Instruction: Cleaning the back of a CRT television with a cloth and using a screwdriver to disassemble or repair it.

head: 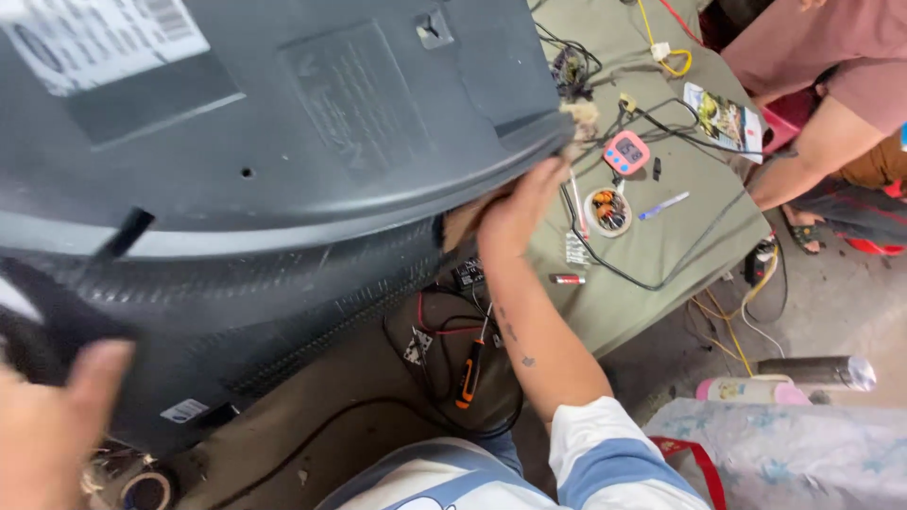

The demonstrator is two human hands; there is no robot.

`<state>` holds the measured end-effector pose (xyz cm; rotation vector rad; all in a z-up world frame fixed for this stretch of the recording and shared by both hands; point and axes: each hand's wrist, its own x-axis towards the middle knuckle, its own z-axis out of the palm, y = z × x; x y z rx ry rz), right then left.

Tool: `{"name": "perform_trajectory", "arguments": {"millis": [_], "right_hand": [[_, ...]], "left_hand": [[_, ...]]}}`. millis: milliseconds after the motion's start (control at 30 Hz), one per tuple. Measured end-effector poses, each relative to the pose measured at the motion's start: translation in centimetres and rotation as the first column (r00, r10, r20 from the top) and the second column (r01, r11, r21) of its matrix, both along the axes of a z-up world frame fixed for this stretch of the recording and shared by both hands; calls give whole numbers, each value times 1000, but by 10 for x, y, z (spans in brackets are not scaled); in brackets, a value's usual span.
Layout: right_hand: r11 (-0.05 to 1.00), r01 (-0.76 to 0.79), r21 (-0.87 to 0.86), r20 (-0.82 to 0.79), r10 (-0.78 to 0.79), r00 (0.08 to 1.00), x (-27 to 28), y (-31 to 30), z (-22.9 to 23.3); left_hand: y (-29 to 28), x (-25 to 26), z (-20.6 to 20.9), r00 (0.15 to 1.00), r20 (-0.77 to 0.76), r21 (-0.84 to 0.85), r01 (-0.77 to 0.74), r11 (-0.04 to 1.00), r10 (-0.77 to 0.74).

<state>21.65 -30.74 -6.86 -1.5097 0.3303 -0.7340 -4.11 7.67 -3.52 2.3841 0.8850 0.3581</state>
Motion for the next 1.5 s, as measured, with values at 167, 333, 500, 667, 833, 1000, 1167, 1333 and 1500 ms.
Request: {"name": "perform_trajectory", "arguments": {"millis": [167, 333, 500, 667, 833, 1000, 1167, 1333, 1500], "right_hand": [[864, -95, -494, 255, 248, 935, -50, 28, -90], [454, -392, -800, -208, 403, 891, -149, 58, -109], [176, -693, -699, -323, 787, 526, -164, 49, -148], [440, -442, -782, -16, 695, 719, -124, 51, -113], [580, -51, -813, 290, 480, 828, -127, 65, -102], [549, -13, -836, 236, 381, 894, -132, 60, -150], [704, -306, -640, 49, 435, 899, -118, 63, -118], [749, -437, -498, -18, 495, 869, -131, 66, -141], [761, -271, -590, -11, 328, 945, -125, 56, -156]], "left_hand": [[-39, 9, -2, 816, 464, 19, 380, 925, -344], [-37, -9, -41, 874, 373, 107, 294, 950, -312], [-94, -5, -66, 843, 154, 626, 321, 711, -515], [-105, 2, -77, 829, 216, 710, 229, 666, -515], [-124, 7, -89, 870, 174, 629, 262, 732, -461], [-125, 16, -106, 861, 235, 673, 191, 715, -451], [-124, 16, -109, 881, 216, 691, 166, 703, -420], [-122, 16, -109, 903, 190, 739, 126, 662, -385], [-121, 18, -112, 903, 193, 780, 95, 618, -383]]}}
